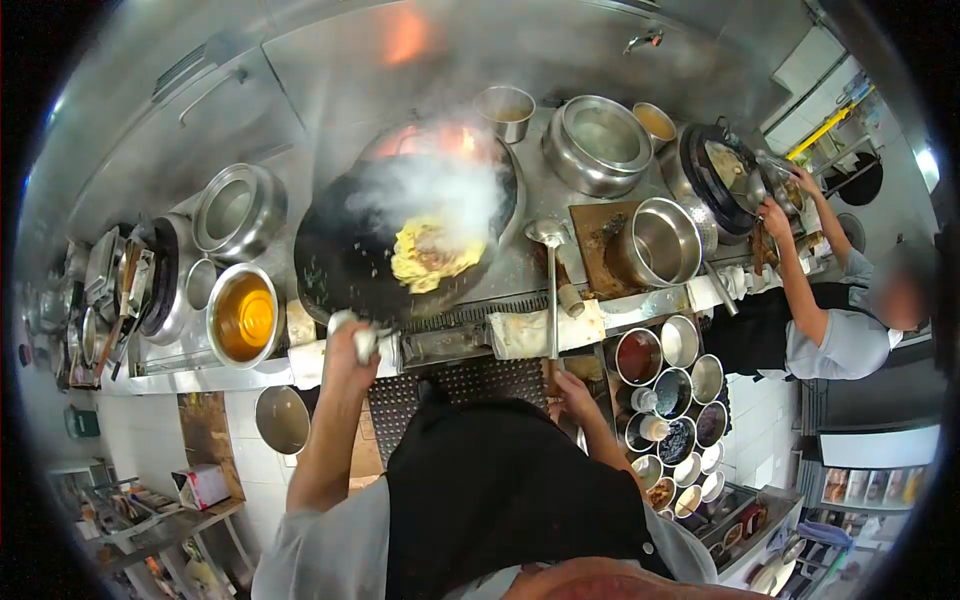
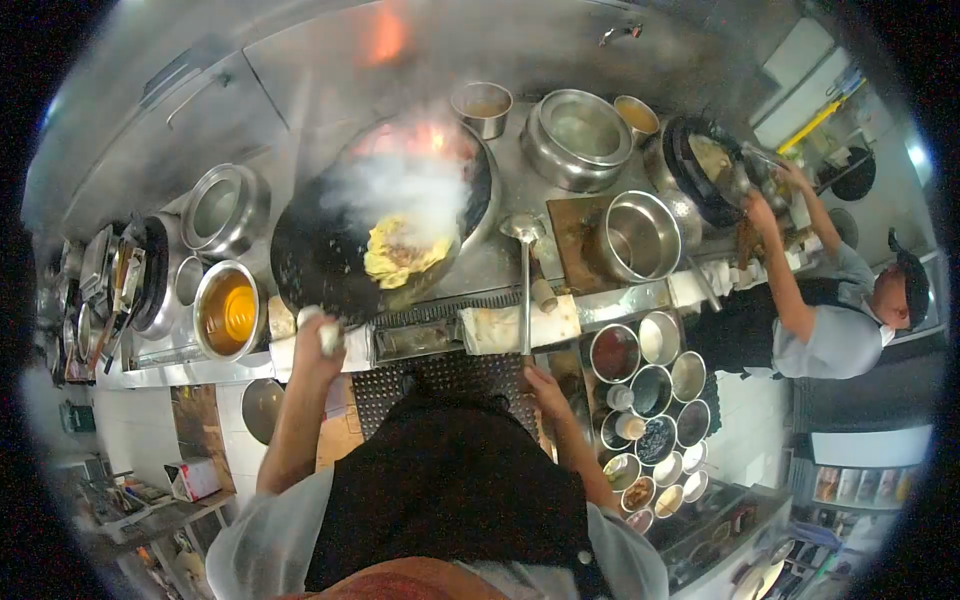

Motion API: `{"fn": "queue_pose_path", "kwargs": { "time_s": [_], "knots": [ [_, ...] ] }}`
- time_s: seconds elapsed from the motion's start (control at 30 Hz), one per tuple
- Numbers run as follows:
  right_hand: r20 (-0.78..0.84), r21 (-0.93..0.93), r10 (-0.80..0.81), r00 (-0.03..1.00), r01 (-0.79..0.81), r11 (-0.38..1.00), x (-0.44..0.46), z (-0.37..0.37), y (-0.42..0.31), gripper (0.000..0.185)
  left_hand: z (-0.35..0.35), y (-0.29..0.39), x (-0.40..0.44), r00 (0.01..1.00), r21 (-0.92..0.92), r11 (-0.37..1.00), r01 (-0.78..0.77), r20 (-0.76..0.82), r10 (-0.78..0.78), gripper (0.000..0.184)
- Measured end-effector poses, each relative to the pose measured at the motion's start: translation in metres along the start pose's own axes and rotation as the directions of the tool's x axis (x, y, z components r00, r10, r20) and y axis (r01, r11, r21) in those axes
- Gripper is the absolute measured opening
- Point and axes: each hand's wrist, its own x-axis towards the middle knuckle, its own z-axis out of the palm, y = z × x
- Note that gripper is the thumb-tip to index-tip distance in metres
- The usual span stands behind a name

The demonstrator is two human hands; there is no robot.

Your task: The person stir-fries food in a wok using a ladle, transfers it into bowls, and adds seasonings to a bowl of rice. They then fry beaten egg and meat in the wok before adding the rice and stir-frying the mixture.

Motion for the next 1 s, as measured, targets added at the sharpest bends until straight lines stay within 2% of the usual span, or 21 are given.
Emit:
{"fn": "queue_pose_path", "kwargs": {
  "time_s": [0.03, 0.07, 0.1, 0.13, 0.17, 0.2, 0.27, 0.37, 0.43, 0.47, 0.5, 0.53, 0.6, 0.67, 0.7, 0.73, 0.83, 0.87, 0.93, 0.97, 1.0],
  "knots": [
    [0.053, 0.093, -0.032, 0.998, 0.027, 0.995, 0.003, 0.015, -0.007, 0.034, 0.01, 0.006, 0.02, 0.989, 0.056, 0.995, -0.081, 0.126, 0.073, 0.01],
    [0.057, 0.086, -0.047, 0.997, 0.042, 0.995, 0.006, 0.026, -0.015, 0.034, 0.04, 0.01, 0.026, 0.996, 0.09, 0.993, -0.081, -0.018, 0.083, 0.009],
    [0.004, -0.103, -0.152, 0.988, 0.152, 0.983, 0.008, 0.036, -0.02, 0.028, 0.047, 0.006, 0.053, 0.979, 0.086, 0.98, -0.18, 0.11, 0.17, 0.008],
    [-0.03, -0.293, -0.26, 0.965, 0.24, 0.925, 0.01, 0.044, -0.023, 0.024, 0.043, 0.002, 0.084, 0.96, 0.214, 0.953, -0.214, 0.227, 0.165, 0.008],
    [-0.071, -0.32, -0.307, 0.949, 0.27, 0.908, 0.025, 0.044, -0.026, 0.016, 0.055, 0.001, 0.09, 0.929, 0.136, 0.943, -0.303, 0.263, 0.26, 0.012],
    [-0.057, -0.155, -0.285, 0.957, 0.274, 0.949, 0.021, 0.05, -0.038, 0.013, 0.066, -0.003, 0.107, 0.938, 0.151, 0.935, -0.321, 0.19, 0.291, 0.011],
    [-0.041, -0.003, -0.311, 0.95, 0.311, 0.95, -0.007, 0.078, -0.057, 0.011, 0.062, -0.01, 0.145, 0.957, 0.183, 0.943, -0.279, 0.138, 0.256, 0.009],
    [-0.001, -0.133, -0.342, 0.94, 0.338, 0.932, -0.032, 0.093, -0.047, 0.01, 0.065, -0.013, 0.177, 0.954, 0.144, 0.949, -0.282, 0.15, 0.26, 0.008],
    [0.038, -0.134, -0.337, 0.941, 0.339, 0.931, -0.05, 0.115, -0.064, 0.016, 0.056, -0.012, 0.21, 0.924, 0.138, 0.971, -0.197, 0.356, 0.137, 0.008],
    [0.082, -0.123, -0.331, 0.94, 0.339, 0.933, -0.062, 0.129, -0.078, 0.023, 0.059, -0.011, 0.21, 0.923, 0.137, 0.972, -0.19, 0.363, 0.13, 0.008],
    [0.128, -0.173, -0.421, 0.898, 0.438, 0.882, -0.066, 0.142, -0.106, 0.035, 0.065, -0.01, 0.207, 0.963, 0.171, 0.978, -0.116, 0.262, 0.068, 0.008],
    [0.159, -0.372, -0.519, 0.84, 0.538, 0.757, -0.053, 0.148, -0.134, 0.043, 0.073, -0.007, 0.201, 0.987, 0.195, 0.98, -0.038, 0.158, 0.007, 0.007],
    [0.26, -0.232, -0.459, 0.85, 0.516, 0.824, -0.046, 0.184, -0.197, 0.063, 0.085, -0.001, 0.161, 0.979, 0.083, 0.994, -0.073, 0.194, 0.056, 0.009],
    [0.272, -0.319, -0.44, 0.856, 0.511, 0.798, 0.005, 0.205, -0.222, 0.052, 0.082, -0.004, 0.153, 0.986, 0.171, 0.983, -0.065, 0.16, 0.038, 0.009],
    [0.278, -0.349, -0.436, 0.856, 0.512, 0.785, 0.035, 0.217, -0.224, 0.042, 0.074, -0.025, 0.195, 0.972, 0.126, 0.981, -0.147, 0.203, 0.119, 0.01],
    [0.284, -0.379, -0.432, 0.856, 0.514, 0.77, 0.051, 0.228, -0.218, 0.033, 0.078, -0.014, 0.187, 0.985, 0.181, 0.979, -0.093, 0.158, 0.064, 0.011],
    [0.289, -0.204, -0.317, 0.903, 0.382, 0.902, 0.018, 0.267, -0.185, 0.018, 0.082, 0.002, 0.147, 0.996, 0.187, 0.981, -0.054, 0.079, 0.04, 0.007],
    [0.295, -0.212, -0.306, 0.905, 0.374, 0.903, 0.022, 0.266, -0.19, 0.018, 0.08, -0.001, 0.145, 0.985, 0.149, 0.981, -0.127, 0.136, 0.107, 0.007],
    [0.381, -0.165, -0.18, 0.907, 0.258, 0.952, 0.03, 0.256, -0.198, 0.023, 0.072, -0.009, 0.152, 0.971, 0.121, 0.975, -0.187, 0.174, 0.165, 0.01],
    [0.407, -0.169, -0.158, 0.9, 0.244, 0.955, 0.058, 0.248, -0.207, 0.036, 0.066, -0.015, 0.172, 0.966, 0.09, 0.985, -0.149, 0.228, 0.125, 0.01],
    [0.416, -0.251, -0.229, 0.88, 0.353, 0.901, 0.07, 0.251, -0.219, 0.047, 0.063, -0.018, 0.184, 0.955, 0.057, 0.992, -0.11, 0.283, 0.09, 0.01]
  ]
}}
